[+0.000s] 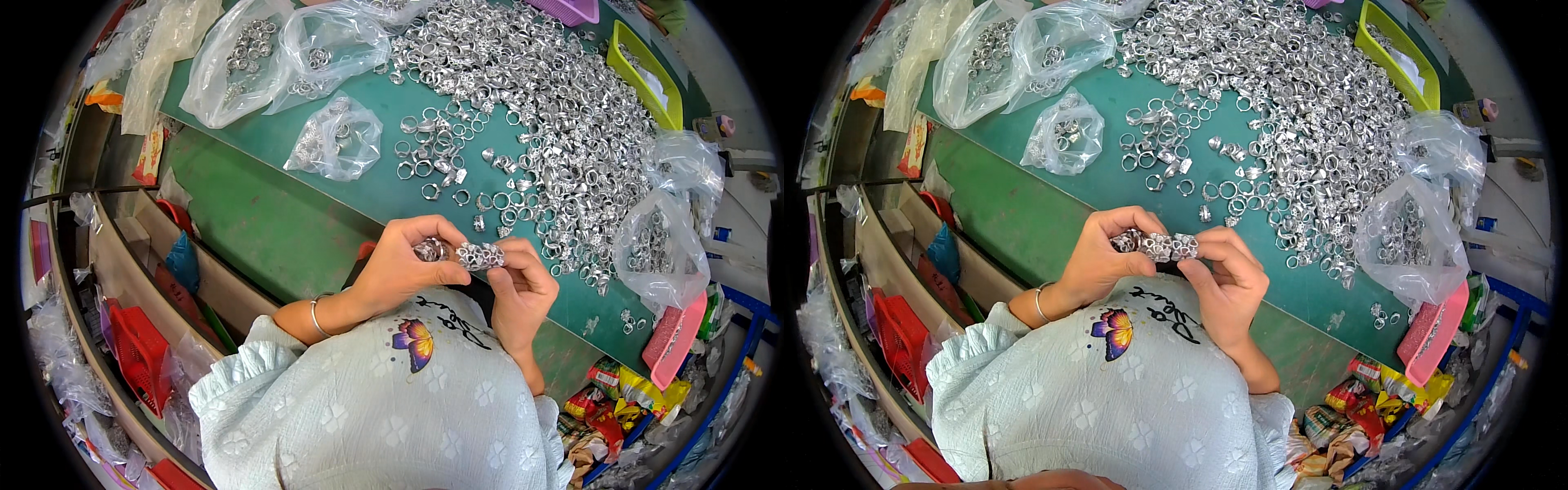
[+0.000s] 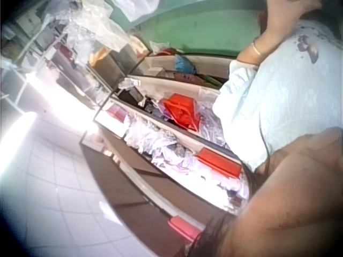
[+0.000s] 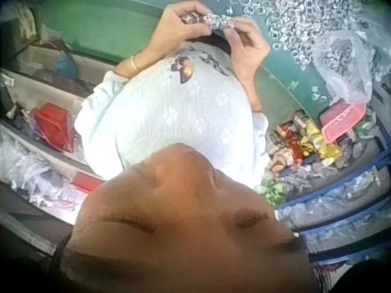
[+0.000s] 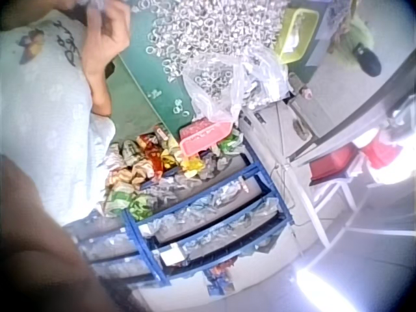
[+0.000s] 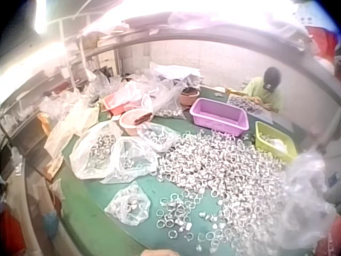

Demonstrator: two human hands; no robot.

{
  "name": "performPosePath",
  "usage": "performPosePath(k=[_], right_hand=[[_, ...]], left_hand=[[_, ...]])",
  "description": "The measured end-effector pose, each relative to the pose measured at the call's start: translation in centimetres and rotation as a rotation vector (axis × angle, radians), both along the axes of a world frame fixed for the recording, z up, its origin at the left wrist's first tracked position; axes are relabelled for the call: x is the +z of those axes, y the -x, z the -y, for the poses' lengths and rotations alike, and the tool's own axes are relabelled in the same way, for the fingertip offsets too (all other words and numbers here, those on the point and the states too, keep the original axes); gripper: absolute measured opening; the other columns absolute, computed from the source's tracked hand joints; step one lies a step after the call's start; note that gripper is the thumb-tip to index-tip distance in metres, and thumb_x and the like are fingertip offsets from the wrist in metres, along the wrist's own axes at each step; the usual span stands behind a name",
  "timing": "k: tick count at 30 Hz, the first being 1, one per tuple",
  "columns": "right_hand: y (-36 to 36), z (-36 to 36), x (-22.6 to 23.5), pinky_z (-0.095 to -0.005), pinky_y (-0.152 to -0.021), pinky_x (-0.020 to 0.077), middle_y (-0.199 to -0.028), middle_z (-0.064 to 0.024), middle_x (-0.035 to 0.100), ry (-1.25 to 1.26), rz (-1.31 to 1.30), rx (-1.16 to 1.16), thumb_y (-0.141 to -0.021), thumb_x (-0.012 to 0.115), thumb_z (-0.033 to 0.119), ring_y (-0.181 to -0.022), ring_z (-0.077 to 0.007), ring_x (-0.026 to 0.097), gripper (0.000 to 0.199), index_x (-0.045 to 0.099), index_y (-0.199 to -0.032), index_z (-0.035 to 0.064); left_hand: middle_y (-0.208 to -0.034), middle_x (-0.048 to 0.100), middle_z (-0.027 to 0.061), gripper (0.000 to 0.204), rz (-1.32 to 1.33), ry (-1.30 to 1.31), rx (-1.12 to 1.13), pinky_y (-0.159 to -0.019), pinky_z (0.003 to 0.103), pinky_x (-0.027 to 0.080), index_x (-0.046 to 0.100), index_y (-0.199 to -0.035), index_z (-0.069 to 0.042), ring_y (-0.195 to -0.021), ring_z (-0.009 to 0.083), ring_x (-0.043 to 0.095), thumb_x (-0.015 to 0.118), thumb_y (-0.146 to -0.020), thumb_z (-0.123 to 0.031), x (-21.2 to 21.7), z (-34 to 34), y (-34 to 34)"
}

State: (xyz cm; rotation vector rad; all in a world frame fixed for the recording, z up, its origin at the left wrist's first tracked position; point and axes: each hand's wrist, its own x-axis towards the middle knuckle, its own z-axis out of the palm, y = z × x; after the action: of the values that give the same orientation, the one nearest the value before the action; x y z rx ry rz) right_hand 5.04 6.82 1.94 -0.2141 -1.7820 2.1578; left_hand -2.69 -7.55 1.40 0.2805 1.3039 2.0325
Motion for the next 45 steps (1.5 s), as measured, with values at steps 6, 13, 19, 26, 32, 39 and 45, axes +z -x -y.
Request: performPosePath(k=[6, 13, 19, 26, 32, 39, 45], right_hand=[[0.1, 0.2, 0.4, -0.0253, -0.072, 0.0458, -0.090, -0.0116, 0.057, 0.003, 0.032, 0.014, -0.071, 0.063, -0.015, -0.081, -0.0160, 0.055, 0.021, 0.062, -0.090, -0.0090], [-0.1, 0.4, 0.7, -0.0249, -0.072, 0.0459, -0.091, -0.0113, 0.056, 0.053, 0.059, 0.020, -0.071, 0.062, -0.017, -0.082, -0.0159, 0.056, 0.022, 0.061, -0.091, -0.0089], [-0.2, 0.2, 0.4, -0.0238, -0.068, 0.0440, -0.088, -0.0108, 0.057, -0.018, 0.022, 0.002, -0.069, 0.064, -0.016, -0.079, -0.0151, 0.054, 0.021, 0.062, -0.087, -0.0077], [-0.3, 0.3, 0.4, -0.0232, -0.065, 0.0420, -0.085, -0.0103, 0.057, -0.064, 0.025, -0.030, -0.067, 0.066, -0.013, -0.076, -0.0147, 0.054, 0.018, 0.063, -0.083, -0.0071], [-0.1, 0.1, 0.6, -0.0241, -0.069, 0.0435, -0.088, -0.0107, 0.057, -0.006, -0.007, 0.042, -0.071, 0.062, -0.015, -0.079, -0.0154, 0.054, 0.018, 0.061, -0.088, -0.0086], [-0.3, 0.1, -0.1, -0.0245, -0.074, 0.0439, -0.090, -0.0108, 0.056, 0.136, 0.024, 0.060, -0.074, 0.059, -0.015, -0.082, -0.0152, 0.054, 0.018, 0.060, -0.092, -0.0094], [-0.1, -0.2, -0.5, -0.0251, -0.070, 0.0435, -0.084, -0.0111, 0.058, 0.087, -0.043, 0.073, -0.074, 0.060, -0.013, -0.079, -0.0164, 0.053, 0.011, 0.061, -0.085, -0.0094]], left_hand=[[-0.072, 0.055, -0.0026, 0.021, 0.322, -0.111, -0.090, -0.047, 0.015, 0.033, 0.058, -0.088, -0.002, -0.057, 0.0007, 0.044, 0.072, -0.075, -0.009, 0.0, 0.1, 0.1], [-0.074, 0.056, -0.0023, 0.025, 0.347, -0.142, -0.120, -0.047, 0.014, 0.032, 0.058, -0.089, -0.003, -0.058, 0.0001, 0.044, 0.075, -0.073, -0.014, 0.0, 0.1, 0.0], [-0.077, 0.058, -0.0016, 0.028, 0.297, -0.098, -0.116, -0.050, 0.014, 0.037, 0.059, -0.090, -0.002, -0.063, 0.0003, 0.049, 0.077, -0.071, -0.011, 0.5, 0.2, 0.0], [-0.078, 0.059, -0.0009, 0.027, 0.229, -0.064, -0.100, -0.052, 0.014, 0.038, 0.059, -0.090, 0.000, -0.064, 0.0007, 0.050, 0.076, -0.071, -0.008, 0.3, 0.2, -0.1], [-0.076, 0.058, 0.0012, 0.021, 0.281, -0.075, -0.134, -0.047, 0.016, 0.033, 0.059, -0.090, 0.000, -0.058, 0.0013, 0.045, 0.071, -0.077, -0.011, 0.5, 0.2, 0.1], [-0.072, 0.057, 0.0023, 0.019, 0.357, -0.141, -0.125, -0.044, 0.017, 0.028, 0.058, -0.088, 0.000, -0.053, 0.0021, 0.040, 0.068, -0.080, -0.014, 0.3, 0.1, -0.1], [-0.069, 0.053, -0.0002, 0.021, 0.327, -0.162, -0.087, -0.044, 0.018, 0.027, 0.055, -0.088, -0.001, -0.053, 0.0021, 0.040, 0.070, -0.079, -0.014, 0.3, 0.0, -0.3]])
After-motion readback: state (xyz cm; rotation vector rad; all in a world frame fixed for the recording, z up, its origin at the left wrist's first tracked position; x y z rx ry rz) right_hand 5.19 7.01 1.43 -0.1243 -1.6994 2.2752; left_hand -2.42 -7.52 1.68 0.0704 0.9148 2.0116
